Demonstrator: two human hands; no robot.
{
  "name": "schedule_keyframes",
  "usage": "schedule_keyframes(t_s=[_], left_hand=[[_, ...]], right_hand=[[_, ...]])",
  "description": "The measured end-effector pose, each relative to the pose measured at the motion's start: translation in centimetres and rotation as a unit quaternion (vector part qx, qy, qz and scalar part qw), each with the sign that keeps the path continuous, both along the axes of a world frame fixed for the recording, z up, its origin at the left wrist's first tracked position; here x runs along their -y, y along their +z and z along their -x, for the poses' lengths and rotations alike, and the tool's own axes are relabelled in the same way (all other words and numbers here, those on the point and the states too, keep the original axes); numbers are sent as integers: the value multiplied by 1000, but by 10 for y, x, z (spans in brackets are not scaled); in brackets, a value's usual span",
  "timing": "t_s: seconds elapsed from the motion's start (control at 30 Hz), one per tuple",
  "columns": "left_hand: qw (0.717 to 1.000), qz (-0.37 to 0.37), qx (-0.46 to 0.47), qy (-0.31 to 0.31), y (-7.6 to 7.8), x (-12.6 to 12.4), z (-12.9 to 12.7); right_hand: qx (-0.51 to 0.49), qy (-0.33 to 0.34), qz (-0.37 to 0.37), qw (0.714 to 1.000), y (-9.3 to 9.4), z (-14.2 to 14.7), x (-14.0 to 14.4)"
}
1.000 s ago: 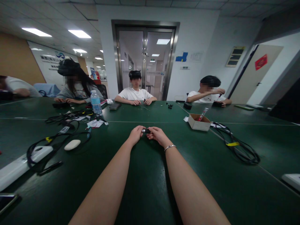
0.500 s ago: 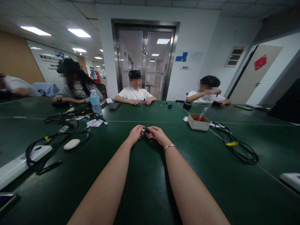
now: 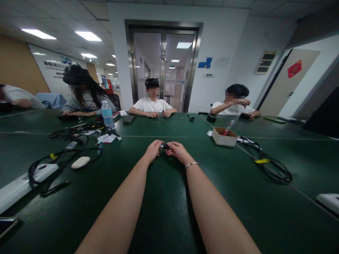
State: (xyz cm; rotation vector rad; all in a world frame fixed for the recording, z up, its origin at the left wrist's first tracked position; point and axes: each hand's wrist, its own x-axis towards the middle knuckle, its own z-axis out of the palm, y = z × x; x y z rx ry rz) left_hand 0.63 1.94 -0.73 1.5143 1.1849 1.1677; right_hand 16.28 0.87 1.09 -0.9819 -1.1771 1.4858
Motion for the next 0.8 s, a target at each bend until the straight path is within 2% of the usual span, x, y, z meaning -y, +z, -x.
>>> schedule_keyframes(t_s=[0.4,0.57,0.8], left_hand=[[1000,0,-21,-11,6,5,-1],[1000,-2,-25,-3,9,6,0],[1000,6,0,-14,10,5,1]], right_hand=[[-1,8,-4,1000,2,-1,3],[-1,47,7,999,9,-2,8],[67,42,-5,997,9,2,4]])
